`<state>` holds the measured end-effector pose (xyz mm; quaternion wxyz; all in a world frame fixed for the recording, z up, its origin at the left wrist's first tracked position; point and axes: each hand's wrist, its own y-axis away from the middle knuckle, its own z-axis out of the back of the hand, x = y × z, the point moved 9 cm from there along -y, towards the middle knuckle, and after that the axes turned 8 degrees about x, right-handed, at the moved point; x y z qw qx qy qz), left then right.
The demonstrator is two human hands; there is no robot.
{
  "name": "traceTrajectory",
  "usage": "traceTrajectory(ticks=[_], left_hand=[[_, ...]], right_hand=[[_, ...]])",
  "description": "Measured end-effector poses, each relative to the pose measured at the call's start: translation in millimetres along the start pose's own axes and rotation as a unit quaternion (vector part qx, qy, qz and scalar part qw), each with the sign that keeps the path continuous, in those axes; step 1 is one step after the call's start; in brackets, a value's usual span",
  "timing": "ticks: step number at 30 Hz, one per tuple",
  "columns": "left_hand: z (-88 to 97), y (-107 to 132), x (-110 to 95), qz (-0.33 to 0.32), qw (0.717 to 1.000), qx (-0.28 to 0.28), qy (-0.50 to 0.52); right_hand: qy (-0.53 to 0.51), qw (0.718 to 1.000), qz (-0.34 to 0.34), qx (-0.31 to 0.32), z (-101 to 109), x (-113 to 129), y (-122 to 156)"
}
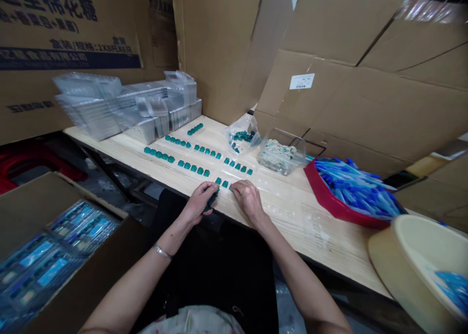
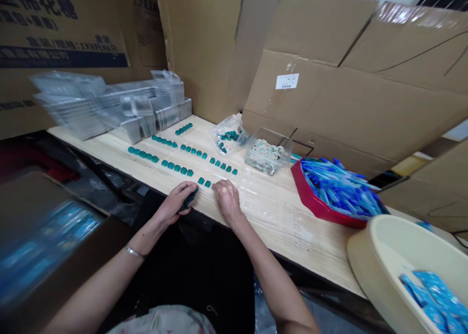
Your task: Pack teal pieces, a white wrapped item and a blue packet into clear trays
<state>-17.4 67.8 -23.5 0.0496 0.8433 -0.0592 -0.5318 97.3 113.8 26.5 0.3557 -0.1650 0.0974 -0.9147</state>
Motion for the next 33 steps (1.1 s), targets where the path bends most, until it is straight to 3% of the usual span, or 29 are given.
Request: traceTrajectory(ticks=[3, 6, 10, 14, 18, 23, 31, 33], left_hand=[[-5.8, -2.0, 0.3, 0.006, 0.998, 0.024, 0.055], [-14.3, -5.3, 2.6, 0.017, 0.991, 0.057, 0.116], [-19.7, -9.8, 9.4, 0.04, 0.982, 0.069, 0.173], [-26.3, -13.3, 13.1, 0.042, 0.981, 0.081, 0.172], [-34.0, -15.7, 16.8, 0.046, 0.981, 0.084, 0.168], [-40.3, -16.6, 16.7, 0.062, 0.976, 0.095, 0.184], [-45.2, -15.9, 10.7, 0.02, 0.985, 0.079, 0.149], [-46.0, -16.0, 10.2, 0.013, 0.984, 0.081, 0.158]], right_hand=[[0.078, 0.995, -0.012, 0.058, -8.6, 3.1, -5.4], [0.085, 0.993, -0.008, 0.085, -9.1, 3.9, -6.8], [-0.071, 0.997, 0.016, 0.004, 17.1, 4.3, -0.2], [-0.24, 0.969, 0.036, -0.036, 36.3, 8.2, 5.4], [-0.262, 0.963, 0.046, -0.031, 37.2, 15.0, 4.9], [-0.296, 0.951, 0.028, -0.081, 42.0, 6.1, 8.6], [-0.329, 0.937, -0.001, -0.117, 46.3, 0.2, 12.9], [-0.348, 0.929, -0.036, -0.123, 43.7, -8.4, 13.1]])
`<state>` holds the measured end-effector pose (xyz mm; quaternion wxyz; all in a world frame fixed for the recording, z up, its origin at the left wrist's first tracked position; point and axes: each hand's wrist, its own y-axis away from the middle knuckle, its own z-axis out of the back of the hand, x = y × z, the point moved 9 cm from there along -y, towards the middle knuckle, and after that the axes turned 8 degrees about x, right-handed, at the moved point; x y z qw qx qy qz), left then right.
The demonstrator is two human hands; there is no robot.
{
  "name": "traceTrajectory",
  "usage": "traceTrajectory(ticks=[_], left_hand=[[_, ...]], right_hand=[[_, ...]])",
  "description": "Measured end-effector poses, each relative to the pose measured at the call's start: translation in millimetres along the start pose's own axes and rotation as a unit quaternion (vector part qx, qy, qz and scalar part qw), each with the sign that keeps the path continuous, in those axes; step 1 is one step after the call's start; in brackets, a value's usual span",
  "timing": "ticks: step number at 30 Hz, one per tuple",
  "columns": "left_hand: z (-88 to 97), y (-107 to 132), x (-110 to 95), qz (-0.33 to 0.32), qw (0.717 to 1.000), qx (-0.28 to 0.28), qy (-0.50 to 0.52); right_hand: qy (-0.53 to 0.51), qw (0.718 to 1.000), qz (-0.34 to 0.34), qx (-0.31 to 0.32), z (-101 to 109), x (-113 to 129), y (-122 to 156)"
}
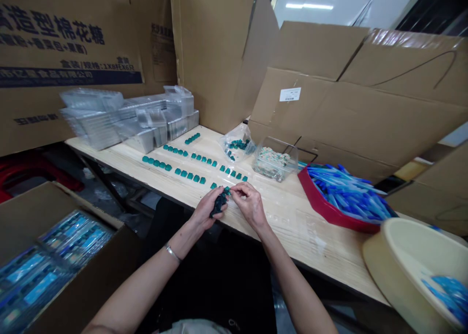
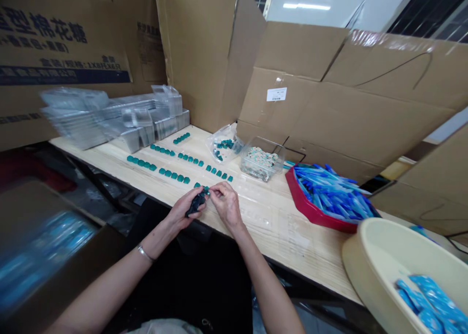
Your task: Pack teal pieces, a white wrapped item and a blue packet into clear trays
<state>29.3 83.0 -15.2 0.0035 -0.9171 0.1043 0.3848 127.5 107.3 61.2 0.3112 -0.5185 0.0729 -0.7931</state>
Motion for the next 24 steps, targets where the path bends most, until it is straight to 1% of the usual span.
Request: traceTrajectory(ticks=[2, 4, 5, 7, 8, 10, 13, 16, 20, 22, 24], left_hand=[[-0.6, 0.1, -0.8, 0.001, 1.0, 0.007, 0.007], [-3.9, 0.7, -0.2, 0.021, 0.999, 0.029, 0.008], [-6.9, 1.3, 0.7, 0.036, 0.998, 0.046, 0.006], [-13.3, 3.3, 2.8, 0.067, 0.995, 0.081, -0.002], [-15.3, 4.2, 3.5, 0.077, 0.993, 0.09, -0.007], [-15.9, 5.0, 2.8, 0.076, 0.993, 0.089, -0.024], [-13.7, 4.5, -1.1, 0.039, 0.995, 0.065, -0.061], [-12.5, 4.4, -2.4, 0.008, 0.994, 0.047, -0.097], [-9.0, 5.7, -4.8, -0.021, 0.993, 0.016, -0.115], [-9.0, 6.2, -5.4, -0.019, 0.995, 0.018, -0.1], [-12.7, 6.2, -1.3, 0.014, 0.996, 0.048, -0.067]], right_hand=[[-0.051, 0.997, -0.063, 0.001, 0.5, -15.3, -0.3], [-0.119, 0.985, -0.128, 0.016, -2.3, -30.5, 0.7], [-0.146, 0.977, -0.151, 0.025, -4.1, -35.6, 1.4], [-0.175, 0.969, -0.172, 0.04, -6.2, -40.2, 1.9], [-0.177, 0.968, -0.172, 0.044, -6.4, -40.4, 1.8], [-0.17, 0.97, -0.167, 0.045, -5.7, -39.6, 1.6], [-0.16, 0.973, -0.159, 0.041, -6.0, -39.0, 2.3], [-0.178, 0.97, -0.16, 0.04, -9.2, -41.0, 3.4], [-0.176, 0.972, -0.155, 0.013, -8.3, -43.7, 4.2], [-0.168, 0.974, -0.149, 0.006, -8.1, -43.4, 4.4], [-0.163, 0.976, -0.145, -0.002, -6.9, -42.2, 4.6]])
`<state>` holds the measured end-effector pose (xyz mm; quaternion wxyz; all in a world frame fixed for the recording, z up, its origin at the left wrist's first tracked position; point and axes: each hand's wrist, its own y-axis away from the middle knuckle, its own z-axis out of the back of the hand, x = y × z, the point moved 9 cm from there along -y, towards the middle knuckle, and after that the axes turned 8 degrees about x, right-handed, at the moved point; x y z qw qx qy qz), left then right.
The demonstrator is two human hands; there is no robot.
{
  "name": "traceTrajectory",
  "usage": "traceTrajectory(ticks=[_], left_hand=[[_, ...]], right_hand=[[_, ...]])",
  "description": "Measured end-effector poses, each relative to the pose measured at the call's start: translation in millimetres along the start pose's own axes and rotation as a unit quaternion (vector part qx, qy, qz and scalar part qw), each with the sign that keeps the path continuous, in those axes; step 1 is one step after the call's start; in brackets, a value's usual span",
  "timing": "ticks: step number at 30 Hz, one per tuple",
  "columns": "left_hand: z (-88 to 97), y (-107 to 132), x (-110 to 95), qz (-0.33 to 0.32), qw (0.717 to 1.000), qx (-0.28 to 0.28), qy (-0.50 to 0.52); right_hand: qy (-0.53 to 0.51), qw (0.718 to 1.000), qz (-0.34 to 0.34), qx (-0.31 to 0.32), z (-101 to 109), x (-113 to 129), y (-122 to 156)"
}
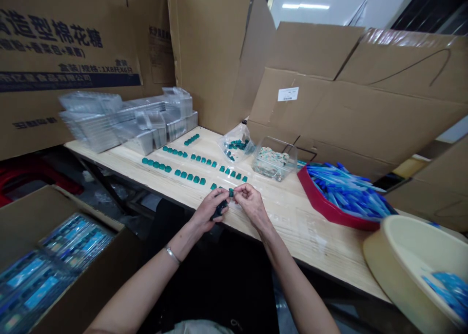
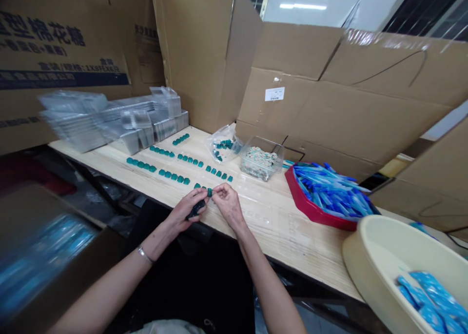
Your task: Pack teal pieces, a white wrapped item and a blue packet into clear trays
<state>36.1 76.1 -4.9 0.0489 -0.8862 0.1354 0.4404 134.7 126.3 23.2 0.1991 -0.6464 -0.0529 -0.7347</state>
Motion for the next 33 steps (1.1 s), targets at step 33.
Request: traceTrajectory(ticks=[33], left_hand=[[23.0, 13.8, 24.3, 0.102, 0.974, -0.057, 0.193]], right_hand=[[0.354, 0.912, 0.177, 0.108, 4.4, 21.9, -6.8]])
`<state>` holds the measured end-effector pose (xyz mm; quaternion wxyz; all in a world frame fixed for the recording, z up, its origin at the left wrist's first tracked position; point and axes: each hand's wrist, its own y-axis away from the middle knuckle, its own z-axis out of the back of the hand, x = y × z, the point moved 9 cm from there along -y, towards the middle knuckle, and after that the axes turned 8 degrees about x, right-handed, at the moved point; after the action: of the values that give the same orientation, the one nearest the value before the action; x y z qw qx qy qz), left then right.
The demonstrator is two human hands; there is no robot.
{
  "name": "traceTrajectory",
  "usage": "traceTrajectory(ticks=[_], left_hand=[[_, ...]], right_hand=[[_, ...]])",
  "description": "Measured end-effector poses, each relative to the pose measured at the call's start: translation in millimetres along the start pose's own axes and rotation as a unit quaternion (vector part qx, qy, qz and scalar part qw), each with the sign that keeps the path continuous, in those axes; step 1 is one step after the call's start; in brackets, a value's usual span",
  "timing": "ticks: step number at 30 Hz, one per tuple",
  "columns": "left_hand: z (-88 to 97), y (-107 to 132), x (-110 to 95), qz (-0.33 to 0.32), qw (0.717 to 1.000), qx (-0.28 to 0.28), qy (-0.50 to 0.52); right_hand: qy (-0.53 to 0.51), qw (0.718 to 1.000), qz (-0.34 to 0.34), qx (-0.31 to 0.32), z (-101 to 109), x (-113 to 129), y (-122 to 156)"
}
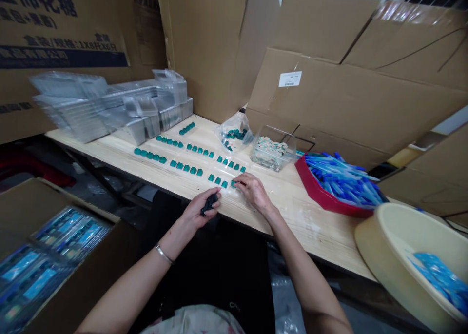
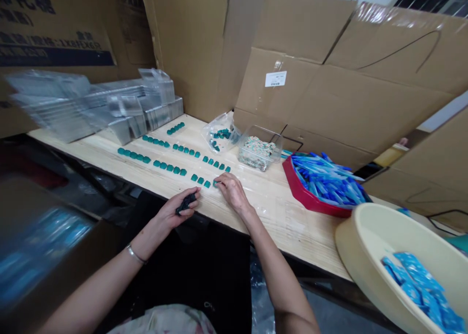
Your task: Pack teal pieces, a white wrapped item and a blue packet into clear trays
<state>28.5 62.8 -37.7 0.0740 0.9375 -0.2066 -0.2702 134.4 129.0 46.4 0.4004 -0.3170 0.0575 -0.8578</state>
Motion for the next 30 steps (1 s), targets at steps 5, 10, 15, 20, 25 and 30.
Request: traceTrajectory(ticks=[5, 10, 15, 20, 25, 30], left_hand=[[-0.5, 2.3, 0.2, -0.001, 1.0, -0.006, 0.01], [-0.3, -1.0, 2.5, 0.009, 1.0, 0.011, 0.017], [-2.1, -4.2, 2.4, 0.01, 0.999, 0.03, 0.042], [-7.1, -7.2, -4.5, -0.019, 0.998, 0.042, 0.041], [-13.0, -12.2, -7.4, -0.046, 0.999, 0.021, -0.002], [-19.1, -18.5, -5.4, -0.047, 0.999, 0.006, -0.027]], right_hand=[[0.039, 0.998, 0.011, 0.039, -13.0, -3.4, -3.3], [0.074, 0.996, 0.019, 0.051, -22.1, 2.5, -4.3], [0.112, 0.991, 0.024, 0.07, -29.6, 7.4, -4.9], [0.033, 0.999, 0.017, 0.036, -12.0, 21.9, -0.4], [-0.092, 0.995, 0.019, 0.022, -2.4, 50.8, 4.3], [-0.137, 0.991, 0.006, 0.004, -2.5, 51.7, 5.1]])
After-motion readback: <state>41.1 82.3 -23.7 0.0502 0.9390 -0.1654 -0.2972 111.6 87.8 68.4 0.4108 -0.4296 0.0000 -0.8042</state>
